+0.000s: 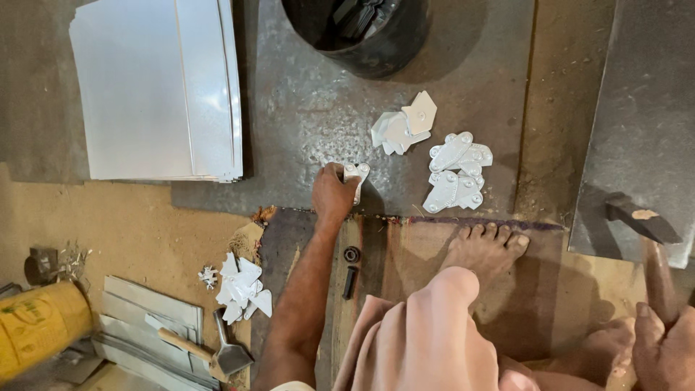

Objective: The person sits on the floor and flattens small white plastic pieces one at a time on a steel beam, striking them with a hammer and a wooden mallet and setting the flattened pieces aside in piles.

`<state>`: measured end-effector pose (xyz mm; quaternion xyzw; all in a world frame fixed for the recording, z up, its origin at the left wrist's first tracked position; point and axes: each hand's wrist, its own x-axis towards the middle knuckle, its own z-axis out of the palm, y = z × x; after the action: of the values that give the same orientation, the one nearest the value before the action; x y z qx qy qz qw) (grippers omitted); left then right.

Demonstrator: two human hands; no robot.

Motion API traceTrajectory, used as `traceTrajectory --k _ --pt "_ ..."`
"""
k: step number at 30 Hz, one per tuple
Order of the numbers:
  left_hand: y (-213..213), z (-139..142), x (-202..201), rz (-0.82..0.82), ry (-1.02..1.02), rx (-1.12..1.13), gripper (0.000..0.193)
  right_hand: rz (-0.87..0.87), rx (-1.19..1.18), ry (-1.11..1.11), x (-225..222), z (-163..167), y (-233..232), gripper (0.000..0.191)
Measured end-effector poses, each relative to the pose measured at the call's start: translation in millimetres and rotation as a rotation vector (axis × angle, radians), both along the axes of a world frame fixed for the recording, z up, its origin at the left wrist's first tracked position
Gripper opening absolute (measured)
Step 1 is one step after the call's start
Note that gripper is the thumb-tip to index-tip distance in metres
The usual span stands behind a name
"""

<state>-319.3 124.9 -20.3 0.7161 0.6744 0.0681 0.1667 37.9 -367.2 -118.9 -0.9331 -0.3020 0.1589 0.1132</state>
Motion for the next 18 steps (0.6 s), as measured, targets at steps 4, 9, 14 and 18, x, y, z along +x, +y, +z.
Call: traceTrajectory --k 4,9,14,18 --pt "-5 1 1 -0.069 0.031 0.043 0.037 0.008 -0.092 0.037 3 19 12 0.043" --pt "-14 -1 1 -0.106 -0.03 -0.102 0.031 0.012 -0.131 0.094 4 44 30 0.048" --pt "-18 6 9 -0.139 -0.331 -0.169 0.033 -0.062 -0.293 0.136 -1 66 48 0.048" --pt "-33 8 72 -0.075 -1.01 -0.595 0.035 -0.033 -0.155 0.254 -4 100 60 0.045"
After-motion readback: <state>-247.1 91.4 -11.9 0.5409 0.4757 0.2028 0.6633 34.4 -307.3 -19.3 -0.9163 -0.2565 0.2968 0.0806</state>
